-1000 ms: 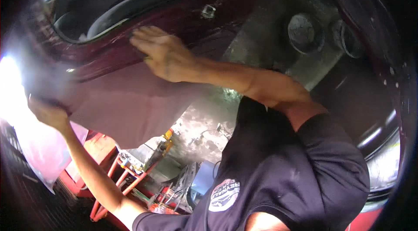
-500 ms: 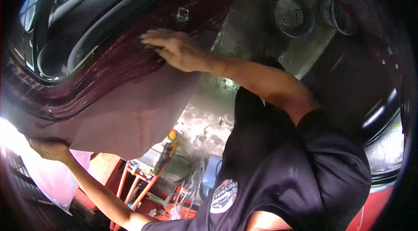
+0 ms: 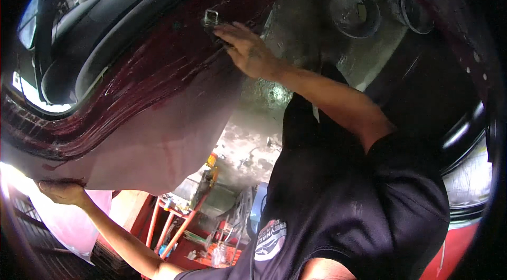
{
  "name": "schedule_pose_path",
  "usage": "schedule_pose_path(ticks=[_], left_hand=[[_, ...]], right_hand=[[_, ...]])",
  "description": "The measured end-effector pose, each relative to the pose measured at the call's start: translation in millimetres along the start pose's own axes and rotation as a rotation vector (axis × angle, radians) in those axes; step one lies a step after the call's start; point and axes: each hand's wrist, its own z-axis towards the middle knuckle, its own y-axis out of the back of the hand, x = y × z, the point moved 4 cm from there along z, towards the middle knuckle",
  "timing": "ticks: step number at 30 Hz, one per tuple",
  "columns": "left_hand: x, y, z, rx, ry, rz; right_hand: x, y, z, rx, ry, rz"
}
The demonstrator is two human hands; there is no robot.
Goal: The person sands the surface of a maroon car door using a sanding block, focusing on the edges and wheel arch area. Another person stands nearby holding a bag of sanding blocks. The recorder continues sanding different sections of the door while occasionally touching the surface with their hand.
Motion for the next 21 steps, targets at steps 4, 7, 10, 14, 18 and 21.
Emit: schedule_pose_path(ticks=[4,7,10,14,18,21], left_hand=[[21.8,3.9,3.6,0.049,-0.290,0.141],[53.5,10.2,2.2,0.037,-0.505,0.188],[53.1,5.1,2.0,0.028,-0.307,0.048],[49.1,10.6,3.0,0.042,-0.401,0.112],[55.5,-2.5,2.1,0.038,-0.492,0.104],[45.2,-0.9,-1.6,0.021,-0.246,0.011]], right_hand=[[44.5,-7.6,10.7,-0.013,0.051,0.240],[-7.2,-0.7,-11.4,0.022,0.132,-0.011],[-28.5,0.3,-22.0,-0.016,0.025,-0.037],[71.2,-43.1,-19.9,-0.187,0.157,0.062],[160.0,-47.3,39.7,-0.065,0.509,0.053],[137.7,-35.7,41.1,0.132,0.569,-0.184]])
